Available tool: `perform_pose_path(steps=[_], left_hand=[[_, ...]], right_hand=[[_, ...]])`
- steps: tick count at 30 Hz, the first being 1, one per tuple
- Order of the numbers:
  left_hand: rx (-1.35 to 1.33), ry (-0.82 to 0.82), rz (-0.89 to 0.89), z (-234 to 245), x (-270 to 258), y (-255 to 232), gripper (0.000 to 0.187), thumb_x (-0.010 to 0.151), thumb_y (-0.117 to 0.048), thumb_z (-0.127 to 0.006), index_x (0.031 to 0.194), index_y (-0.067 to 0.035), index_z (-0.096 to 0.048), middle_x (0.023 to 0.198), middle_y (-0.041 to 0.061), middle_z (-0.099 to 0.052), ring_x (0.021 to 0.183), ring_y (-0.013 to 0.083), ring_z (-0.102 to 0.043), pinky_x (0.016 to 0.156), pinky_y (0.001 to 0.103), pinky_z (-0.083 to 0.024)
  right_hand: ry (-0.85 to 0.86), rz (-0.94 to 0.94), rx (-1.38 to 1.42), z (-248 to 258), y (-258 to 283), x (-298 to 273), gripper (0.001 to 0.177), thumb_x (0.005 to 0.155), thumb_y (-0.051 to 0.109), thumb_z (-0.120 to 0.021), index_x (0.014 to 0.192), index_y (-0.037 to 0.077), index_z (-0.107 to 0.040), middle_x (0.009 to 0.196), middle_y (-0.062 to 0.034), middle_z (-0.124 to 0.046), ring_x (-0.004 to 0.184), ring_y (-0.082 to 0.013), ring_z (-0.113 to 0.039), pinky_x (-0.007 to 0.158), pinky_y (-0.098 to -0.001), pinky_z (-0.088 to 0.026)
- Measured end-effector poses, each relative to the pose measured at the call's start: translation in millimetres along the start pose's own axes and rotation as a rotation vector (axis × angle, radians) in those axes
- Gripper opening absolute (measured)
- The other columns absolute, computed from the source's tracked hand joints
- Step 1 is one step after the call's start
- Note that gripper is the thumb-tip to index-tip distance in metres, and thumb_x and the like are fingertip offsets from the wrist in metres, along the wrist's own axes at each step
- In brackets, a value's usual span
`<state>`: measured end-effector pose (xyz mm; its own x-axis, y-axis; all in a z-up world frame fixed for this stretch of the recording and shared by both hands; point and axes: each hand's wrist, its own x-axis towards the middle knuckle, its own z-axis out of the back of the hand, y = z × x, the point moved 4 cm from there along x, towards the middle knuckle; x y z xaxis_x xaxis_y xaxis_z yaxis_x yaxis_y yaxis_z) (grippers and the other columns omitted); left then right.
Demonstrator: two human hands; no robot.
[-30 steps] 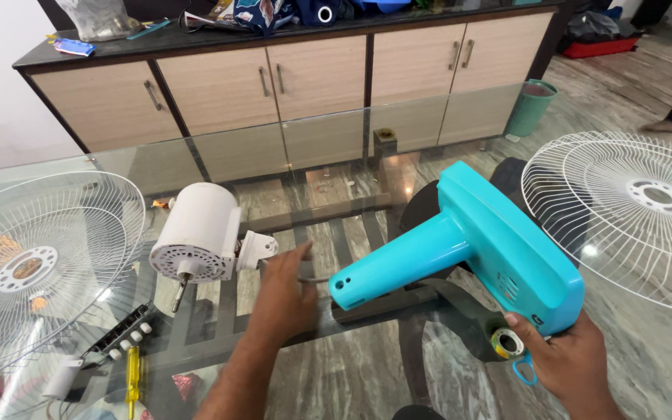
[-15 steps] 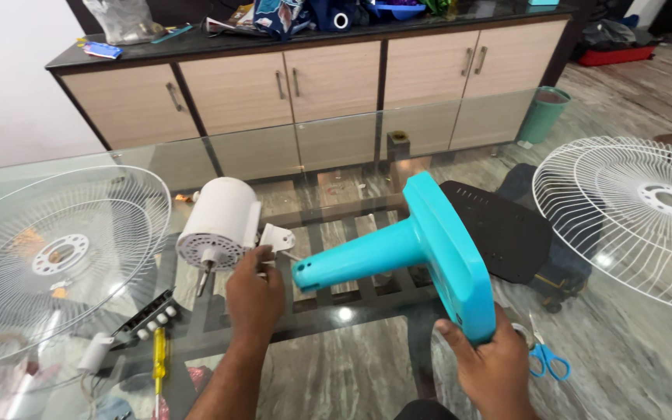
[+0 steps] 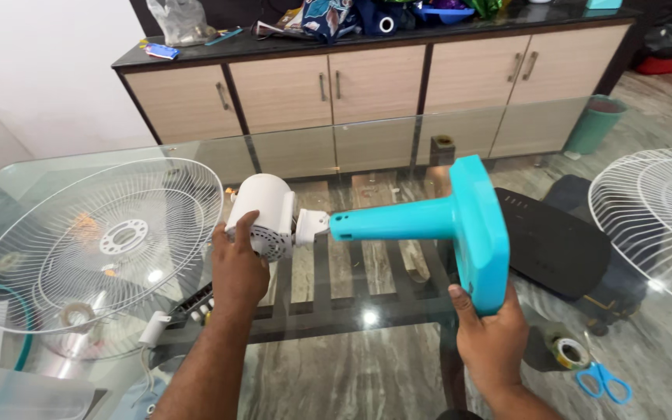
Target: The person repairs a fan by connecting wires from the motor to the fan housing. They strip wire ends, twist them together, and wrap the connections with electrical tape. The person also handles a power cord and plugs it into the housing.
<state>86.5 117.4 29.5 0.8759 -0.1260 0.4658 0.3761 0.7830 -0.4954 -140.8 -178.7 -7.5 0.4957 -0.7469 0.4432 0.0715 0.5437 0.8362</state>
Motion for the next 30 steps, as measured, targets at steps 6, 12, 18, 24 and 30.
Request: perform_pose_path(steps=[6,12,18,24,30], left_hand=[[-0.01,0.034,0.068,-3.0,3.0,16.6,0.082,0.077,0.003,-0.076,0.144,-0.03,-0.043,0.146,0.03,-0.036,0.12,0.0495,-0.056,0.099,0.052,-0.05],[-0.051,0.097,0.131,5.2,3.8,20.3,0.078,0.08,0.001,-0.074,0.144,-0.031,-0.042,0.145,0.025,-0.04,0.116,0.0464,-0.063,0.095,0.05,-0.054],[-0.036,0.199,0.163,15.8,10.8,20.0,0.079,0.079,-0.003,-0.077,0.144,-0.033,-0.042,0.148,0.019,-0.039,0.12,0.0437,-0.062,0.097,0.048,-0.055],[-0.023,0.214,0.182,19.7,10.1,21.3,0.082,0.08,-0.003,-0.076,0.146,-0.035,-0.039,0.146,0.02,-0.04,0.119,0.0444,-0.063,0.097,0.049,-0.055],[0.052,0.223,0.148,12.7,10.7,21.2,0.084,0.082,-0.005,-0.075,0.149,-0.038,-0.037,0.147,0.026,-0.037,0.122,0.0474,-0.06,0.098,0.05,-0.054]], right_hand=[[-0.012,0.043,0.125,-19.7,4.6,8.8,0.049,0.091,0.04,-0.078,0.117,0.001,-0.065,0.099,-0.0109,-0.073,0.09,-0.0212,-0.068,0.083,-0.0371,-0.052],[0.049,0.053,0.335,-31.6,-4.0,13.4,0.047,0.093,0.035,-0.077,0.122,0.001,-0.063,0.105,-0.0061,-0.071,0.095,-0.0146,-0.063,0.084,-0.032,-0.051],[0.127,-0.044,0.371,-34.9,-24.1,22.3,0.043,0.091,0.03,-0.079,0.117,0.001,-0.062,0.1,-0.0062,-0.07,0.09,-0.0126,-0.062,0.079,-0.0306,-0.051],[0.185,0.033,0.214,-30.9,-24.8,16.3,0.037,0.088,0.023,-0.079,0.112,-0.001,-0.064,0.089,-0.0067,-0.071,0.08,-0.0143,-0.066,0.071,-0.0328,-0.053],[0.065,0.15,0.031,-22.7,-14.2,1.7,0.036,0.08,0.016,-0.08,0.108,-0.001,-0.065,0.08,-0.0106,-0.071,0.07,-0.0207,-0.07,0.064,-0.0374,-0.055]])
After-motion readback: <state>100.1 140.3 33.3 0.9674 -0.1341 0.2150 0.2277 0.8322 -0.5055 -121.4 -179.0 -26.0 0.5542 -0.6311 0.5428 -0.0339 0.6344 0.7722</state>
